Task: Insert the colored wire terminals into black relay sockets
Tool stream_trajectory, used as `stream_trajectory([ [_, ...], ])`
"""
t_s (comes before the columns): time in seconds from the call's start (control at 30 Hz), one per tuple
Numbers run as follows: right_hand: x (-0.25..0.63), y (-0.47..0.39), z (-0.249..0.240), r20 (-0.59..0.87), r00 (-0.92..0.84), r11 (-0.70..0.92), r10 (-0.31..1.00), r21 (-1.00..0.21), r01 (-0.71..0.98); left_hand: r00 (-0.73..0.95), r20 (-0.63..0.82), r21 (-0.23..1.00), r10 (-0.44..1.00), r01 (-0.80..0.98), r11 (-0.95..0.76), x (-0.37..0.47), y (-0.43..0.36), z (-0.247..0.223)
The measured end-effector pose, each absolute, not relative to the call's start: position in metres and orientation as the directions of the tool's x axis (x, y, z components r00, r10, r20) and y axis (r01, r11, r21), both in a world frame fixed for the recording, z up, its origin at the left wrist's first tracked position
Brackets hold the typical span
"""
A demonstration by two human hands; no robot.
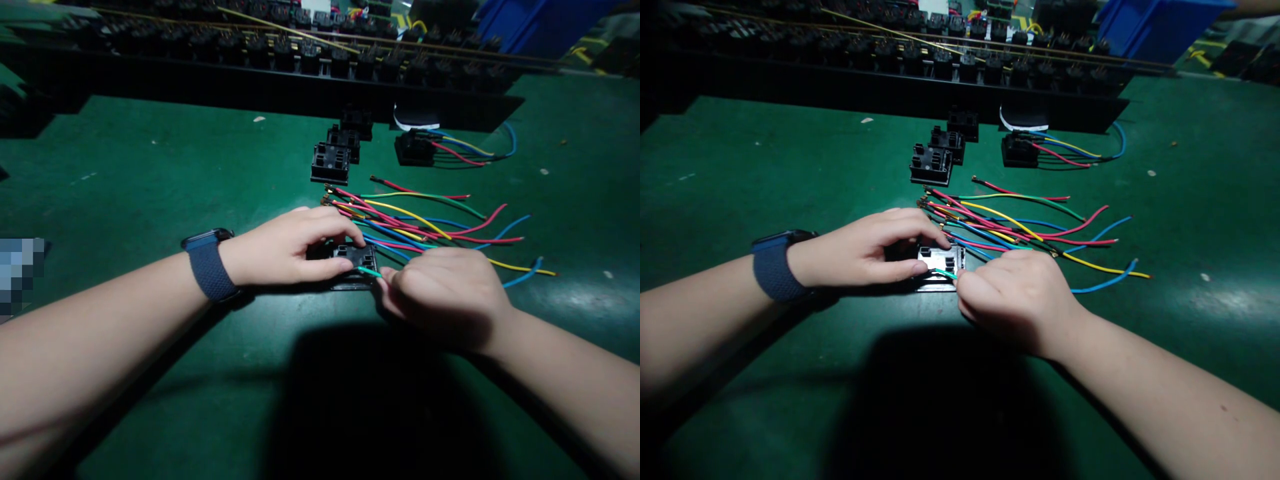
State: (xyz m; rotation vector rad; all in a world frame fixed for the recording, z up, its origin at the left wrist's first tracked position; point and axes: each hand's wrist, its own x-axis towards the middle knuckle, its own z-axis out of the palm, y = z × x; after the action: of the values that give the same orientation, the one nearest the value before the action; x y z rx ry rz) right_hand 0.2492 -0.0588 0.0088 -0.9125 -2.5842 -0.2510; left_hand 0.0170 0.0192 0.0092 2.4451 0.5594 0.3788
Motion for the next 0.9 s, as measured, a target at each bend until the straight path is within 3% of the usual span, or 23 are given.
stream_trajectory([
  [0.13,0.247,-0.06,0.009,0.404,-0.7,0.766,0.589,-0.004,0.642,0.87,0.127,0.602,0.477,0.315,-0.734,0.018,0.018,0.011],
  [0.37,0.247,-0.067,0.009,0.377,-0.682,0.776,0.626,-0.213,0.594,0.875,0.063,0.657,0.48,0.326,-0.68,0.019,0.016,0.015],
  [0.9,0.238,-0.075,0.013,0.312,-0.645,0.717,0.697,-0.28,0.639,0.847,-0.03,0.696,0.531,0.399,-0.597,0.02,0.014,0.021],
])
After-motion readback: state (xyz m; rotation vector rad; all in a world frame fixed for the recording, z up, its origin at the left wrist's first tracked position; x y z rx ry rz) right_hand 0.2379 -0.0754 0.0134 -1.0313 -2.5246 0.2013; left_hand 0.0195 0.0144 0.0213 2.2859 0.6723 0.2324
